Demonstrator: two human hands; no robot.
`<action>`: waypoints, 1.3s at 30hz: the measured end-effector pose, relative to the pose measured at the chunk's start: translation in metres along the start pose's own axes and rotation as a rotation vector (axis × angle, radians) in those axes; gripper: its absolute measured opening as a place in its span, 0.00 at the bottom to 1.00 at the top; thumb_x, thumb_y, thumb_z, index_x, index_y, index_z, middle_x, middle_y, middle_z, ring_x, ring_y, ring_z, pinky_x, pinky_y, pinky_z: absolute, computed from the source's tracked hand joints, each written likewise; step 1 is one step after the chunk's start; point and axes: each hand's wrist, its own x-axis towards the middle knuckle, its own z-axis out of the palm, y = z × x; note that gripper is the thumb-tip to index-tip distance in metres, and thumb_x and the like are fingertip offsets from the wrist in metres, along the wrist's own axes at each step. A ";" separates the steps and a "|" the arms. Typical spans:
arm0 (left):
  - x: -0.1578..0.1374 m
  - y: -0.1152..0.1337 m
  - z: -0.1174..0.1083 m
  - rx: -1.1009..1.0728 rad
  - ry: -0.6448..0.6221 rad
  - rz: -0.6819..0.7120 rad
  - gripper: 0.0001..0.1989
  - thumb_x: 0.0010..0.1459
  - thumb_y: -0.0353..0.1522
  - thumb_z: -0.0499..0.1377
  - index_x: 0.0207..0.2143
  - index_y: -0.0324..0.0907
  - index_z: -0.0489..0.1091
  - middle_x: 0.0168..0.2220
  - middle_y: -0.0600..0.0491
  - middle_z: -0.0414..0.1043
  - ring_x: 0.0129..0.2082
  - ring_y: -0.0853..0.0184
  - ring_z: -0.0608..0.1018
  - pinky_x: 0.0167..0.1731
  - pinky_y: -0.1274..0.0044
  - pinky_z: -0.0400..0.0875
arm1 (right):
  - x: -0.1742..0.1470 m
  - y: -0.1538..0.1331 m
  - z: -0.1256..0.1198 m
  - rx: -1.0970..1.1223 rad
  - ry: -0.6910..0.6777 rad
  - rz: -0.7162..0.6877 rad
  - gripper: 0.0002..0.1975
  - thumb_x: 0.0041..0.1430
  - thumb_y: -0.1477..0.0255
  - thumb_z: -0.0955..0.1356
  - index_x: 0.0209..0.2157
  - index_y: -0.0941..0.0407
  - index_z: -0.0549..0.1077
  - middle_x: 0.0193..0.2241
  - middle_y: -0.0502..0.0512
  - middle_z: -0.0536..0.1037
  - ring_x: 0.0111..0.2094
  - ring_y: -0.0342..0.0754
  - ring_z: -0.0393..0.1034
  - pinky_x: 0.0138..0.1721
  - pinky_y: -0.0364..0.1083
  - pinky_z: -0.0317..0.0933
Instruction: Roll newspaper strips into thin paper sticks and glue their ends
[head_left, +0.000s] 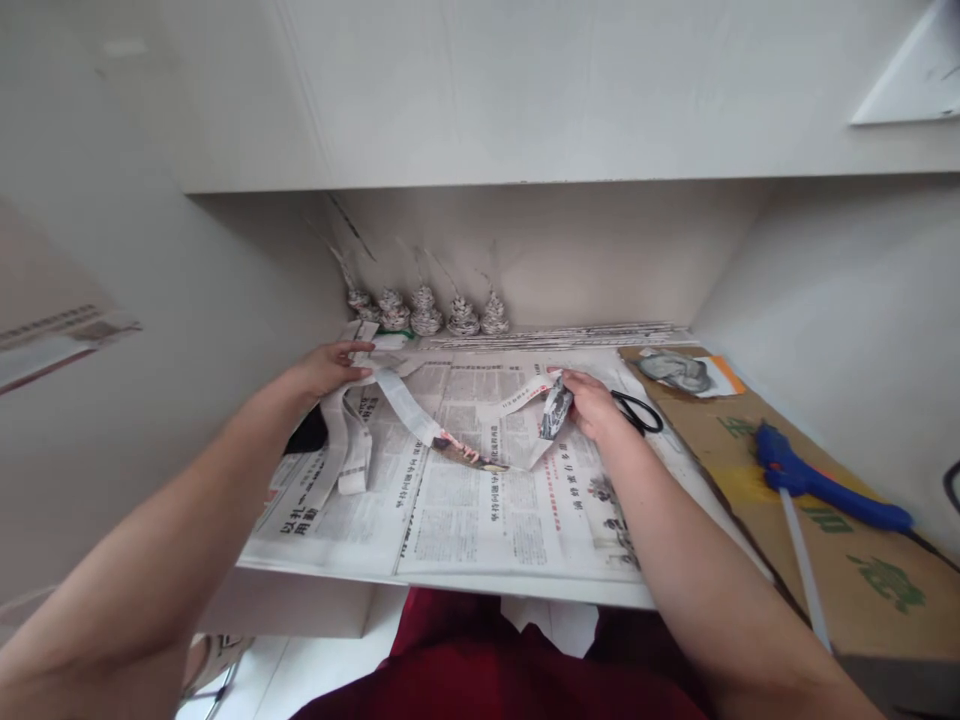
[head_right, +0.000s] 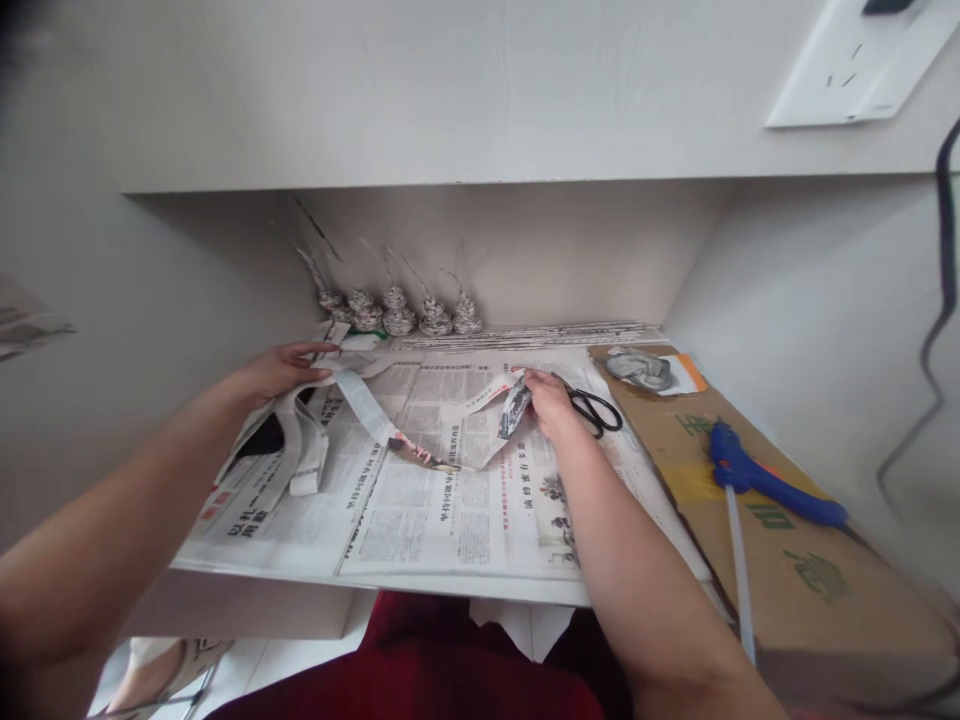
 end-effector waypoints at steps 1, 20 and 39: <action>-0.001 -0.002 -0.008 0.036 0.007 -0.025 0.29 0.41 0.38 0.65 0.48 0.38 0.71 0.24 0.56 0.66 0.27 0.69 0.69 0.35 0.74 0.66 | 0.000 0.000 0.000 0.001 0.001 0.004 0.08 0.54 0.72 0.66 0.36 0.58 0.74 0.20 0.50 0.73 0.18 0.43 0.67 0.19 0.41 0.61; -0.015 -0.014 0.035 0.833 0.296 0.116 0.34 0.50 0.31 0.58 0.60 0.43 0.56 0.64 0.40 0.44 0.62 0.43 0.46 0.55 0.52 0.44 | 0.003 0.003 -0.004 -0.013 -0.033 -0.018 0.10 0.49 0.72 0.70 0.35 0.59 0.75 0.19 0.48 0.71 0.15 0.39 0.61 0.12 0.38 0.52; -0.024 0.051 0.027 -0.065 0.242 0.379 0.14 0.54 0.40 0.56 0.34 0.40 0.75 0.25 0.52 0.71 0.25 0.69 0.71 0.27 0.79 0.65 | -0.002 -0.003 0.000 0.003 0.021 0.026 0.06 0.49 0.75 0.71 0.29 0.58 0.70 0.17 0.47 0.69 0.14 0.38 0.62 0.12 0.36 0.55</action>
